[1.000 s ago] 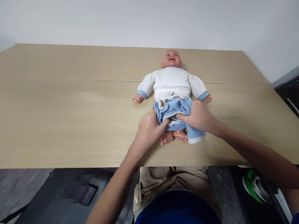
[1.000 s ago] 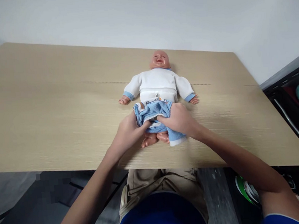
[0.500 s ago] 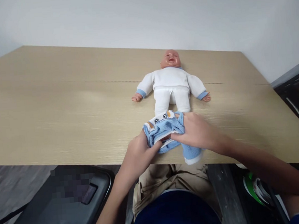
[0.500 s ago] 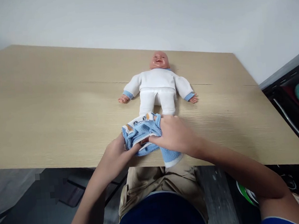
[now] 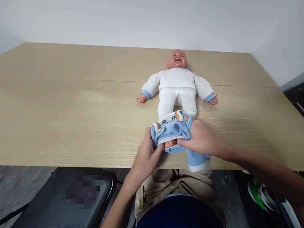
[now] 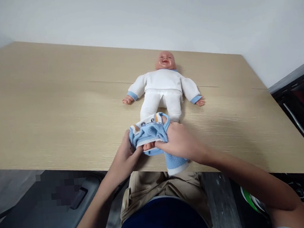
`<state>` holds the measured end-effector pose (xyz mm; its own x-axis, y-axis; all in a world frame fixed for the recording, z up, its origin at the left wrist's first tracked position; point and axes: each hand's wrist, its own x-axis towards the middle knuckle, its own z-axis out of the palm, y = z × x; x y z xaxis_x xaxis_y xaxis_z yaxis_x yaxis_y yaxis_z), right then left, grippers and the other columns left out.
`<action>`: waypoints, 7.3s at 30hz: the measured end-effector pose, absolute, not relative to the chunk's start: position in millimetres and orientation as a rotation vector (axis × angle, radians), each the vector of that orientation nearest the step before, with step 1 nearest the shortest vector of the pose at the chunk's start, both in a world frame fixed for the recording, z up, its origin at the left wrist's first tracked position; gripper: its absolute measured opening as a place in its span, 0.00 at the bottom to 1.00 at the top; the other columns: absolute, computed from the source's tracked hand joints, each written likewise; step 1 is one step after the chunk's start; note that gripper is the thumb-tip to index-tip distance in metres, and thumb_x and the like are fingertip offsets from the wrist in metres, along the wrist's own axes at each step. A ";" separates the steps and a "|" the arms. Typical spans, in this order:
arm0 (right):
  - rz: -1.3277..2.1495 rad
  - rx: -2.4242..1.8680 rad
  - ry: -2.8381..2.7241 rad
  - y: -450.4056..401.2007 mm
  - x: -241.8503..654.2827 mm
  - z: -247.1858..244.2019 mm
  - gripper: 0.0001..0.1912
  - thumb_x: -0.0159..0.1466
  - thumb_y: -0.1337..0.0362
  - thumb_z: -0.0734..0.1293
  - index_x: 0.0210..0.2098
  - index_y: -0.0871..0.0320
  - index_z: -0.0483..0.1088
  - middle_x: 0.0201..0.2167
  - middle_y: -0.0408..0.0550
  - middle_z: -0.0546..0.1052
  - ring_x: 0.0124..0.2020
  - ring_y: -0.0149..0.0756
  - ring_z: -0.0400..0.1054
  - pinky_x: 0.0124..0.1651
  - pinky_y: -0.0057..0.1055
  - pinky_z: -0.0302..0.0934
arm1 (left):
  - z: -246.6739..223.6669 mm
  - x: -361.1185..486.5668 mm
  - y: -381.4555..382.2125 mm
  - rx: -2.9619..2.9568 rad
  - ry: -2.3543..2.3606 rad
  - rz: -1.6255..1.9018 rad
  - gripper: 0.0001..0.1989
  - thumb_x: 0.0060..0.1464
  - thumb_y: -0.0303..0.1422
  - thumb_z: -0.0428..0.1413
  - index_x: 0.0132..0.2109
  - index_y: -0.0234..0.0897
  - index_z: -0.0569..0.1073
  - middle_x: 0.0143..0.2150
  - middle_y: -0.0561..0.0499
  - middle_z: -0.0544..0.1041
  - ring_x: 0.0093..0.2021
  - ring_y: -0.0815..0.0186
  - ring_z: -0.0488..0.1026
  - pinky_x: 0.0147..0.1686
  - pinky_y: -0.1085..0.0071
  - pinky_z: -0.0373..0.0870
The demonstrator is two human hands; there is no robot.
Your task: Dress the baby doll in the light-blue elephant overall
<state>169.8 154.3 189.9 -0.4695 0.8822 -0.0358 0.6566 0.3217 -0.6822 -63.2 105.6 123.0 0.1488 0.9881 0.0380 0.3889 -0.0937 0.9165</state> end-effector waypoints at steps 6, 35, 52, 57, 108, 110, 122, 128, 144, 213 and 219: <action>0.910 -1.095 -2.169 174.6 180.5 174.7 0.29 0.65 0.66 0.74 0.66 0.53 0.75 0.61 0.52 0.86 0.62 0.52 0.81 0.69 0.47 0.72 | 126.2 -65.1 122.8 1.736 1.346 1.061 0.20 0.72 0.34 0.56 0.66 0.39 0.64 0.59 0.42 0.78 0.58 0.55 0.78 0.60 0.58 0.74; 0.881 -0.914 -2.224 207.3 185.2 161.1 0.31 0.62 0.63 0.80 0.64 0.51 0.80 0.63 0.52 0.85 0.68 0.54 0.79 0.76 0.53 0.70 | 123.2 -92.1 172.8 1.853 1.256 1.115 0.08 0.73 0.38 0.56 0.54 0.41 0.71 0.47 0.46 0.78 0.45 0.59 0.75 0.48 0.61 0.77; 1.651 -0.892 -1.769 215.2 232.6 159.5 0.26 0.62 0.46 0.84 0.44 0.52 0.72 0.38 0.41 0.74 0.41 0.38 0.72 0.49 0.34 0.71 | 157.5 -123.2 209.2 1.779 0.882 0.776 0.27 0.62 0.42 0.71 0.64 0.43 0.75 0.65 0.38 0.80 0.65 0.48 0.80 0.69 0.50 0.77; 1.707 -0.923 -1.609 215.8 242.2 151.3 0.35 0.55 0.38 0.86 0.43 0.49 0.65 0.35 0.39 0.69 0.35 0.38 0.66 0.41 0.33 0.69 | 172.9 -118.2 226.2 1.806 0.868 0.841 0.24 0.66 0.45 0.66 0.64 0.44 0.75 0.63 0.40 0.79 0.59 0.53 0.79 0.63 0.55 0.78; 1.880 -0.723 -1.923 210.8 267.9 167.7 0.35 0.59 0.42 0.87 0.55 0.58 0.82 0.46 0.48 0.83 0.46 0.43 0.79 0.48 0.33 0.75 | 205.7 -16.3 285.7 1.751 0.155 0.081 0.09 0.62 0.34 0.72 0.46 0.34 0.87 0.45 0.46 0.89 0.54 0.56 0.85 0.63 0.63 0.82; 1.909 -0.768 -1.946 212.1 273.1 165.8 0.31 0.59 0.42 0.87 0.49 0.58 0.83 0.41 0.45 0.83 0.42 0.41 0.78 0.45 0.32 0.74 | 207.7 -15.5 284.9 1.778 0.141 0.088 0.10 0.63 0.36 0.71 0.46 0.33 0.86 0.43 0.46 0.87 0.54 0.56 0.84 0.64 0.62 0.81; 1.805 -0.961 -1.552 208.9 263.5 151.0 0.38 0.64 0.31 0.80 0.56 0.56 0.82 0.45 0.49 0.86 0.45 0.41 0.81 0.49 0.34 0.76 | 193.6 -21.5 287.3 1.551 0.185 0.059 0.27 0.40 0.43 0.84 0.42 0.34 0.86 0.40 0.44 0.88 0.42 0.56 0.84 0.47 0.66 0.87; 2.022 -0.712 -1.759 210.5 269.2 156.0 0.45 0.54 0.37 0.87 0.61 0.57 0.80 0.42 0.45 0.84 0.41 0.39 0.79 0.42 0.30 0.73 | 193.0 -21.1 286.2 1.603 0.215 0.009 0.23 0.42 0.40 0.84 0.41 0.34 0.88 0.38 0.46 0.88 0.38 0.58 0.84 0.40 0.69 0.86; 1.217 -1.231 -1.281 141.5 215.8 181.2 0.14 0.67 0.54 0.79 0.48 0.53 0.83 0.46 0.49 0.87 0.49 0.52 0.82 0.54 0.44 0.79 | 197.9 -16.3 283.6 1.634 0.204 0.163 0.18 0.51 0.44 0.78 0.41 0.36 0.85 0.41 0.45 0.87 0.43 0.56 0.85 0.50 0.62 0.84; 1.560 -1.046 -1.246 224.5 254.6 141.4 0.21 0.63 0.45 0.82 0.44 0.50 0.77 0.37 0.43 0.77 0.39 0.41 0.70 0.43 0.34 0.67 | 192.3 -95.3 259.5 2.260 0.769 0.332 0.14 0.62 0.42 0.67 0.45 0.39 0.74 0.42 0.51 0.78 0.42 0.61 0.74 0.45 0.66 0.69; 1.778 -1.089 -1.086 205.6 247.4 129.0 0.32 0.65 0.39 0.81 0.62 0.46 0.80 0.58 0.48 0.85 0.64 0.53 0.77 0.67 0.44 0.72 | 152.3 -95.6 255.9 1.920 0.716 0.461 0.12 0.64 0.40 0.64 0.48 0.39 0.75 0.45 0.49 0.80 0.44 0.60 0.76 0.43 0.67 0.76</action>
<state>247.4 205.6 129.0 -0.3383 0.9021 -0.2681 -0.1731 -0.3397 -0.9245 -95.6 255.9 152.3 0.7525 0.6586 0.0081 0.2794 -0.3303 0.9016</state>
